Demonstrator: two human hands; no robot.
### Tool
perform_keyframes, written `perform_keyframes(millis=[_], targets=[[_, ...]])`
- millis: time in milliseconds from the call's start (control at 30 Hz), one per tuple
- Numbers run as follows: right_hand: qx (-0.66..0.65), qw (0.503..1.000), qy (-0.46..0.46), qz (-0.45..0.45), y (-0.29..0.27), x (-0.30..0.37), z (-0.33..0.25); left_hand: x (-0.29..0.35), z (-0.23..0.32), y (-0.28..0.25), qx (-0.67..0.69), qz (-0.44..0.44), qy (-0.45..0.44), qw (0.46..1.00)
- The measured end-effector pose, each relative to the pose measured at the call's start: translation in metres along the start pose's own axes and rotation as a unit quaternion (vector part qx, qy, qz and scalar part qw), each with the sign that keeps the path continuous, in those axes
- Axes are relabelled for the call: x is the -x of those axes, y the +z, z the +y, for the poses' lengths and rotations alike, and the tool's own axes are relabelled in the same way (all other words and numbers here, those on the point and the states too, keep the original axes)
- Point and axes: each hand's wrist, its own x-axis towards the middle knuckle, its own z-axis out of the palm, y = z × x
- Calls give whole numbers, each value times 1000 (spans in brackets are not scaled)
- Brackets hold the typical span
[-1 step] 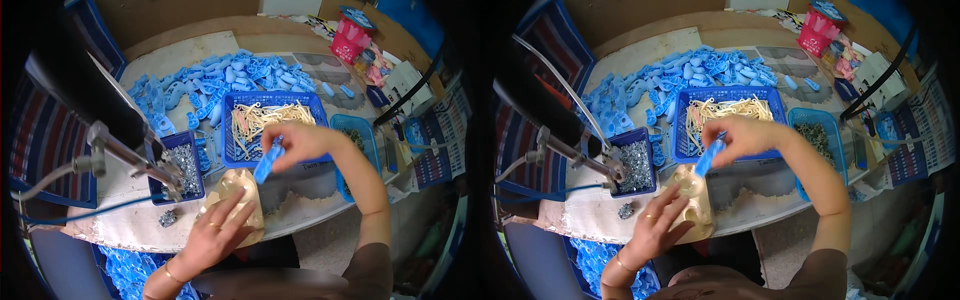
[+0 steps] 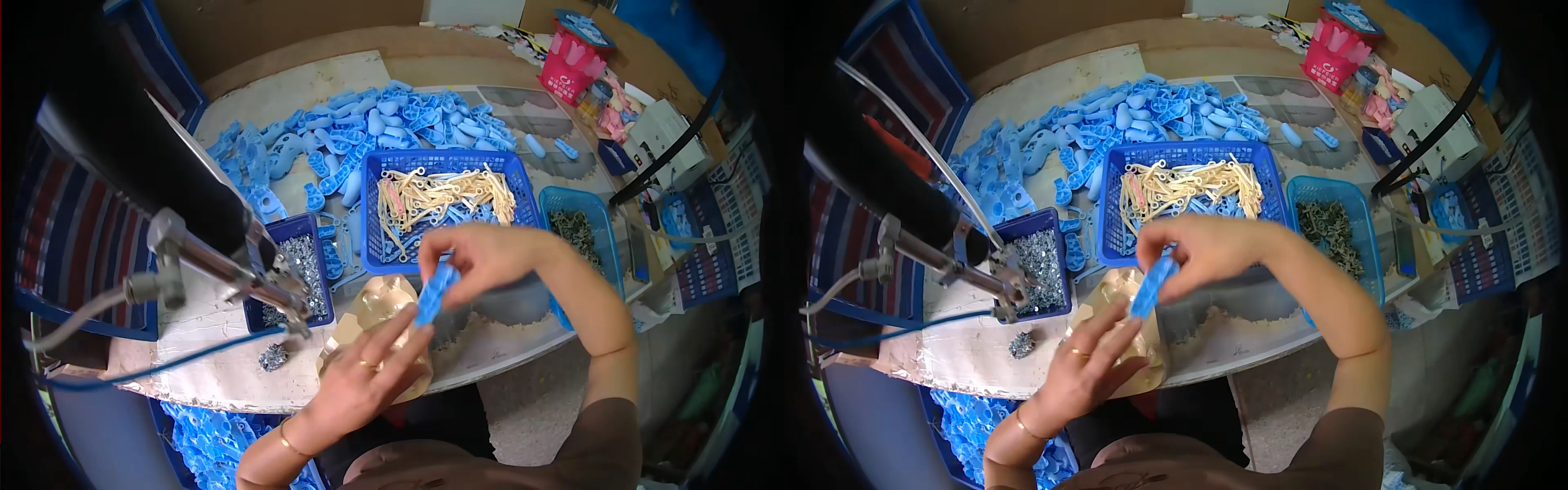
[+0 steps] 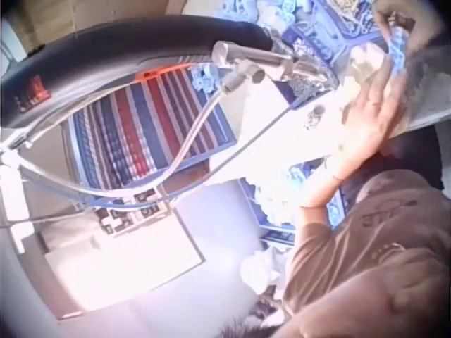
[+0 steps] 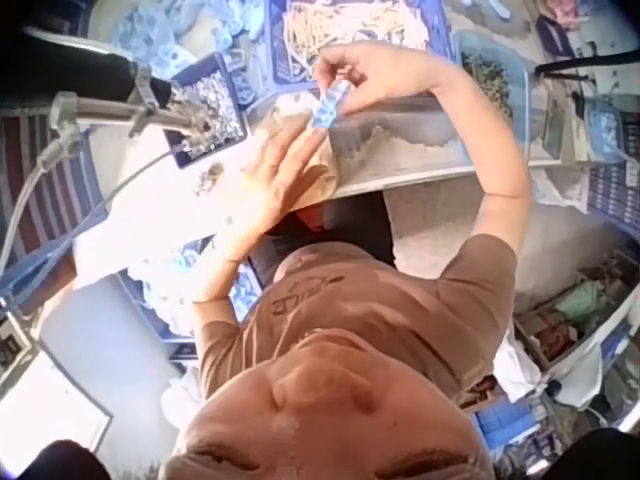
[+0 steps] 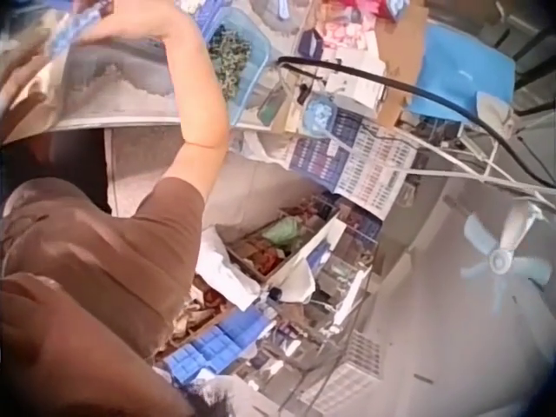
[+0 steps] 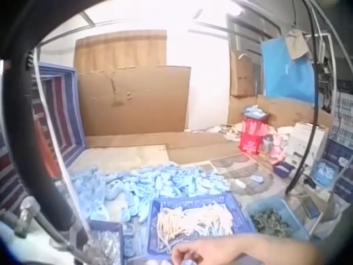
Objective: Assembling blue toy game controller shells using small plastic components and a specialized electric screwdriver.
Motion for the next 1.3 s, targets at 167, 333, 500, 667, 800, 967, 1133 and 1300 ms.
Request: perform_keyframes(millis=[167, 333, 500, 667, 800, 967, 1133, 1300], targets=[[-102, 980, 45, -164, -24, -11, 1, 7, 3, 18, -10, 40, 98, 994], [433, 743, -33, 509, -166, -81, 80, 36, 0, 6, -11, 8, 67, 998], [634, 604, 54, 480, -202, -120, 115, 74, -4, -3, -97, -6, -2, 995], [582, 649, 33, 489, -185, -107, 100, 106, -17, 5, -128, -48, -35, 990], [329, 826, -36, 456, -143, -60, 54, 108, -21, 7, -82, -84, -72, 990], [129, 981, -41, 140, 8, -38, -5, 118, -17, 16, -95, -52, -97, 989], [239, 970, -15, 51, 91, -36, 13, 112, -16, 18, -71, -37, -90, 993], [145, 988, 51, 25, 99, -46, -9, 131, -23, 6, -40, 19, -119, 992]])
